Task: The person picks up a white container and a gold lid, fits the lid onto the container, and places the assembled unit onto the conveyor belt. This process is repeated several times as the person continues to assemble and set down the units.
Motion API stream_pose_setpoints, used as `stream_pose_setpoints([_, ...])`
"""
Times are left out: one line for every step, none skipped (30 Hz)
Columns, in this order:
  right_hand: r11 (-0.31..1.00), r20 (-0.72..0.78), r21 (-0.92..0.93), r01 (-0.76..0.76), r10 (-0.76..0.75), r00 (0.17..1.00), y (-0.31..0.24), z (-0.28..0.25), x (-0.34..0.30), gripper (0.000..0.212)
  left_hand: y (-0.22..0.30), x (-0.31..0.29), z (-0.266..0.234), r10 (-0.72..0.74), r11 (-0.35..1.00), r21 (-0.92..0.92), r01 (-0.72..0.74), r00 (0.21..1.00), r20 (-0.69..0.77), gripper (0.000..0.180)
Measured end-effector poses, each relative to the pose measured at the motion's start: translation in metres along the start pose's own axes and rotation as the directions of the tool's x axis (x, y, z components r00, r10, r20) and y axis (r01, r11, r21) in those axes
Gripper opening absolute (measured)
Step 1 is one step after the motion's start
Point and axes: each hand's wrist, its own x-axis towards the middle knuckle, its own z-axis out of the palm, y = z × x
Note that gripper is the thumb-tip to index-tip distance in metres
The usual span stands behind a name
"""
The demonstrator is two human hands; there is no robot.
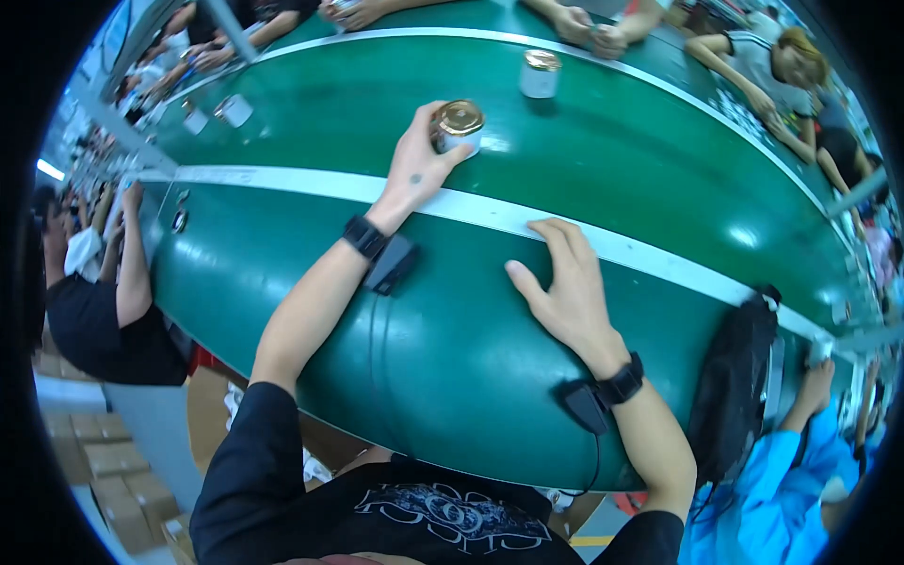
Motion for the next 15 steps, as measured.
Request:
stream_pose_setpoints([0.998,0.010,-0.064,0.012,-0.011,1.000,-0.001,-0.002,-0.001,0.042,-0.008,0.005,-0.004,0.024,0.998,0.063,-0.021,0.999,-0.033,0.066])
stream_pose_setpoints([0.999,0.024,-0.049,0.025,-0.024,0.999,-0.001,-0.001,-0.001,0.042,-0.015,0.007,-0.013,0.012,0.997,0.079,-0.008,0.999,-0.045,0.066])
stream_pose_setpoints([0.998,0.035,-0.052,0.023,-0.021,0.999,-0.001,0.001,-0.001,0.040,-0.023,0.007,-0.020,0.038,0.995,0.093,-0.037,0.999,-0.007,0.061])
stream_pose_setpoints([0.998,0.042,-0.064,0.017,-0.014,0.999,0.000,0.001,-0.001,0.039,-0.029,0.009,-0.024,0.068,0.993,0.099,-0.071,0.997,0.035,0.057])
stream_pose_setpoints([0.997,0.047,-0.076,0.009,-0.005,0.999,0.002,0.000,-0.002,0.037,-0.035,0.013,-0.028,0.097,0.989,0.101,-0.105,0.992,0.079,0.053])
stream_pose_setpoints([0.997,0.053,-0.071,0.012,-0.009,0.999,0.004,-0.001,-0.002,0.037,-0.042,0.017,-0.037,0.091,0.989,0.106,-0.099,0.993,0.075,0.053])
stream_pose_setpoints([0.996,0.063,-0.088,0.027,-0.021,0.998,0.005,-0.003,-0.002,0.037,-0.053,0.022,-0.052,0.153,0.968,0.192,-0.163,0.986,0.063,0.049])
stream_pose_setpoints([0.994,0.076,-0.101,0.037,-0.030,0.997,0.005,-0.003,-0.003,0.037,-0.066,0.025,-0.070,0.211,0.935,0.278,-0.219,0.976,0.060,0.046])
stream_pose_setpoints([0.992,0.089,-0.114,0.047,-0.037,0.995,0.003,-0.002,-0.004,0.037,-0.081,0.028,-0.088,0.217,0.916,0.355,-0.186,0.975,-0.047,0.043])
stream_pose_setpoints([0.993,0.095,-0.110,0.041,-0.031,0.995,0.001,-0.002,-0.005,0.037,-0.096,0.033,-0.108,0.229,0.893,0.425,-0.146,0.961,-0.152,0.041])
stream_pose_setpoints([0.992,0.094,-0.119,0.031,-0.020,0.995,-0.002,-0.002,-0.005,0.037,-0.114,0.039,-0.129,0.247,0.858,0.503,-0.100,0.940,-0.234,0.040])
stream_pose_setpoints([0.992,0.095,-0.125,0.024,-0.012,0.995,-0.003,-0.002,-0.005,0.038,-0.134,0.042,-0.152,0.270,0.815,0.577,-0.044,0.911,-0.311,0.039])
stream_pose_setpoints([0.990,0.093,-0.138,0.018,-0.005,0.996,-0.004,-0.004,-0.004,0.038,-0.153,0.047,-0.175,0.221,0.788,0.613,0.058,0.903,-0.369,0.042])
stream_pose_setpoints([0.989,0.090,-0.146,0.019,-0.006,0.996,-0.003,-0.004,-0.002,0.038,-0.170,0.052,-0.199,0.183,0.751,0.642,0.156,0.884,-0.429,0.046])
stream_pose_setpoints([0.987,0.101,-0.154,0.041,-0.026,0.995,-0.002,-0.003,-0.001,0.039,-0.185,0.050,-0.226,0.155,0.710,0.661,0.244,0.861,-0.485,0.050])
